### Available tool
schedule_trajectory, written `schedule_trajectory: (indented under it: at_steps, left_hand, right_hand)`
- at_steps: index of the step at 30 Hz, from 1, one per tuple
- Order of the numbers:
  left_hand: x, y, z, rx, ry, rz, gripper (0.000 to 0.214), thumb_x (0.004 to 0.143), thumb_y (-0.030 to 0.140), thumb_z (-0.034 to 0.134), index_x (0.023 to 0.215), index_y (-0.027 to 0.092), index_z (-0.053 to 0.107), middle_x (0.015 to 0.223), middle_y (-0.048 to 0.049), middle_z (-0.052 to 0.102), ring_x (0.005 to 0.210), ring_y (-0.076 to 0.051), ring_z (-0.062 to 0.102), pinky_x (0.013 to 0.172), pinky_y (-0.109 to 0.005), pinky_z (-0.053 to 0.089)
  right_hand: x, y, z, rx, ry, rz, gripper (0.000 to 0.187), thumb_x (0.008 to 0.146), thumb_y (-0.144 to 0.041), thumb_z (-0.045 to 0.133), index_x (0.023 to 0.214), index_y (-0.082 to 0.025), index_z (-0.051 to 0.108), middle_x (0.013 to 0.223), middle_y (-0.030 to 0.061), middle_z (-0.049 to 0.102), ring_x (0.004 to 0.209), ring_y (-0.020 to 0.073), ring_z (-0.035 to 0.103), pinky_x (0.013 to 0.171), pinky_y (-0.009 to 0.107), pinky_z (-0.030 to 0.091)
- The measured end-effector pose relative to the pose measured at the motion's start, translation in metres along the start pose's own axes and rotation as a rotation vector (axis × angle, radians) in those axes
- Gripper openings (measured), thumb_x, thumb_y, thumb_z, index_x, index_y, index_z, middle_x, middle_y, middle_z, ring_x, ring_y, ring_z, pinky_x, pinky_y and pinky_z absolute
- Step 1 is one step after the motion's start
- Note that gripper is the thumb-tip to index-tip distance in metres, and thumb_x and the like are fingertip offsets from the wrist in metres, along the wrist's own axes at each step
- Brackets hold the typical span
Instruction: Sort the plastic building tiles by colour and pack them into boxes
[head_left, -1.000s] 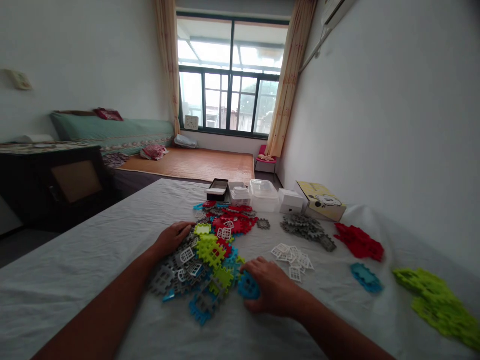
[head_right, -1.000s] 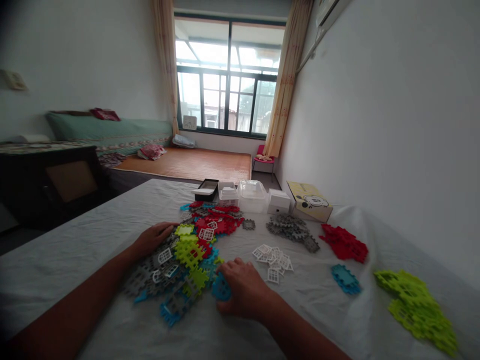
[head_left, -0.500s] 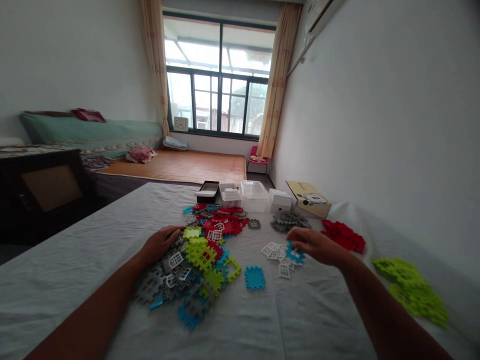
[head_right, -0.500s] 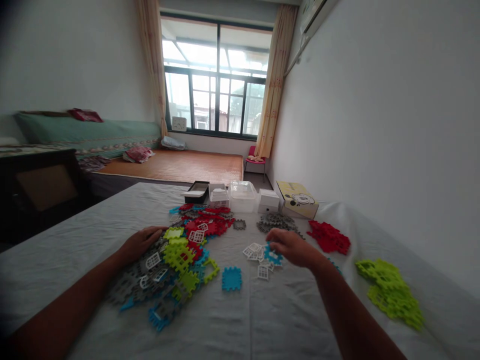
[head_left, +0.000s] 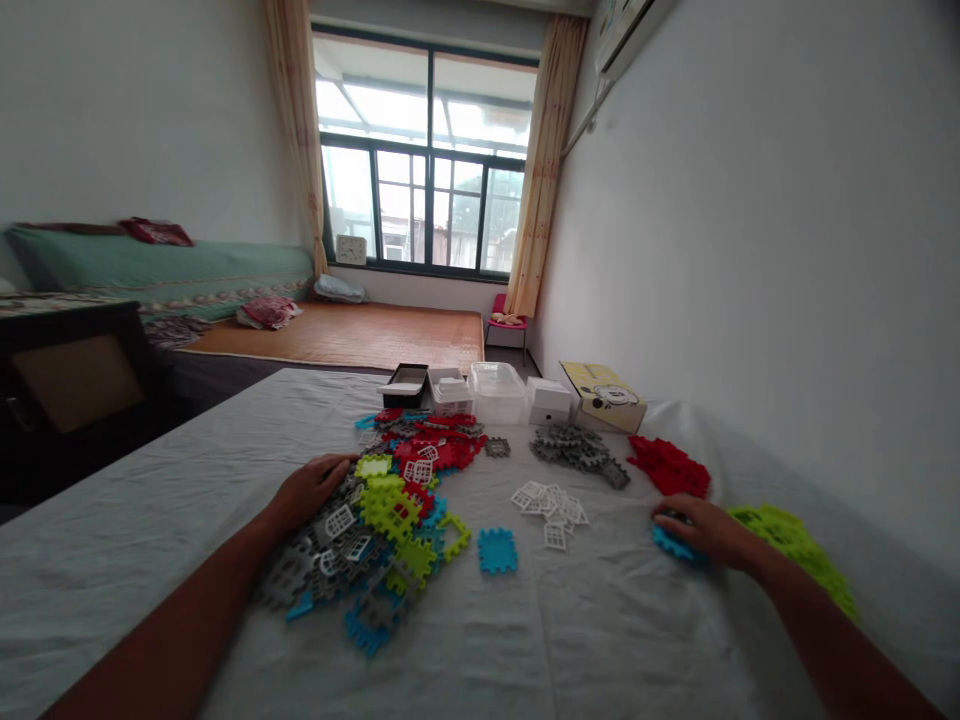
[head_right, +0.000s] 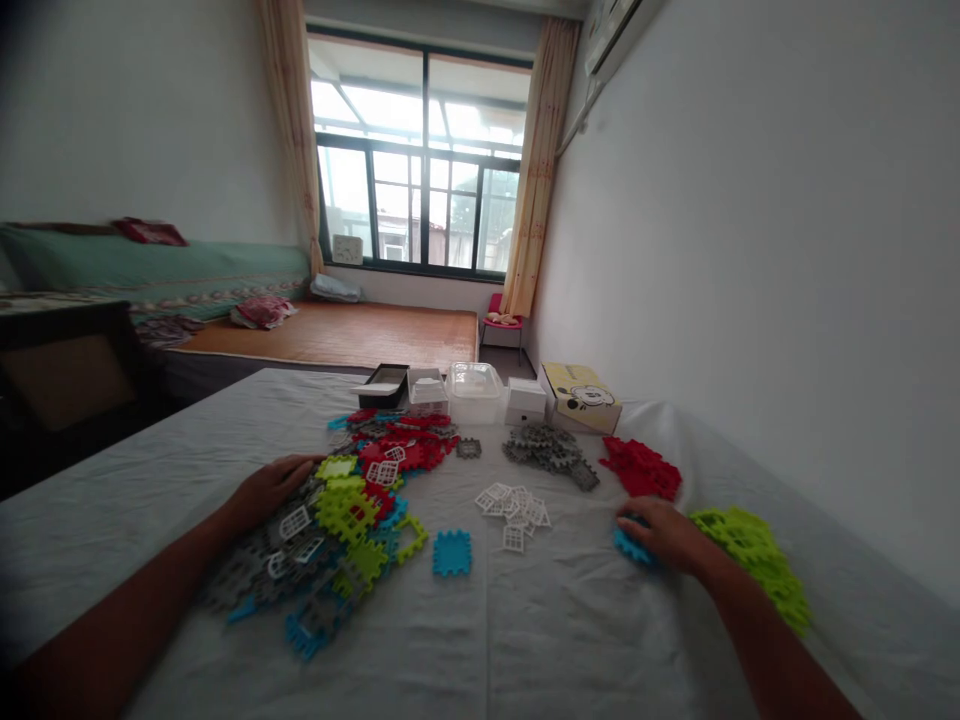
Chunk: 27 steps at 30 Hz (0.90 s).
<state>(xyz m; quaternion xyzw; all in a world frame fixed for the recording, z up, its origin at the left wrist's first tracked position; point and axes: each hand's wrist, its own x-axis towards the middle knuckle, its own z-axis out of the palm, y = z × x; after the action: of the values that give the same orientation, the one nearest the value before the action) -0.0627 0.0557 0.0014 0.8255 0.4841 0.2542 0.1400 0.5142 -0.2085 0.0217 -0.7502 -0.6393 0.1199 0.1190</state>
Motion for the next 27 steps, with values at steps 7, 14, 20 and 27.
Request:
schedule_trajectory:
  at_steps: [7,14,20,27]
  left_hand:
    - [-0.001,0.0,0.0,-0.003,-0.013,0.001,0.055,0.084,0.053,0.032,0.113,0.02,0.064,0.114,-0.0054,0.067,0.106,-0.023,0.059,0.093,-0.03,0.043]
    - [-0.002,0.0,-0.002,-0.05,-0.014,-0.001,0.053,0.083,0.054,0.035,0.112,0.02,0.065,0.114,-0.0048,0.067,0.107,-0.023,0.059,0.093,-0.031,0.044]
    - [-0.001,-0.002,0.0,-0.04,-0.008,0.01,0.053,0.084,0.052,0.034,0.112,0.02,0.065,0.114,-0.0051,0.067,0.106,-0.023,0.06,0.092,-0.03,0.044]
    - [0.0,-0.001,0.003,-0.019,-0.006,-0.007,0.053,0.084,0.052,0.033,0.112,0.02,0.064,0.115,-0.0057,0.066,0.108,-0.023,0.058,0.093,-0.031,0.042]
  right_hand:
    - [0.003,-0.129,0.0,-0.042,0.026,-0.268,0.033,0.083,-0.042,0.05,0.103,-0.022,0.065,0.106,0.008,0.067,0.098,0.0233,0.059,0.087,0.035,0.044]
    - [0.011,-0.255,0.052,-0.079,-0.137,-0.616,0.046,0.076,-0.027,0.063,0.121,-0.026,0.055,0.121,0.0071,0.06,0.11,0.0247,0.051,0.094,0.037,0.04]
    - [-0.005,-0.209,0.027,-0.194,-0.024,-0.395,0.038,0.077,-0.035,0.06,0.114,-0.028,0.059,0.112,0.0069,0.063,0.103,0.0264,0.056,0.087,0.039,0.042]
    - [-0.024,-0.083,-0.007,-0.317,0.074,-0.005,0.033,0.072,-0.045,0.062,0.099,-0.026,0.066,0.102,0.009,0.068,0.097,0.0304,0.06,0.081,0.042,0.045]
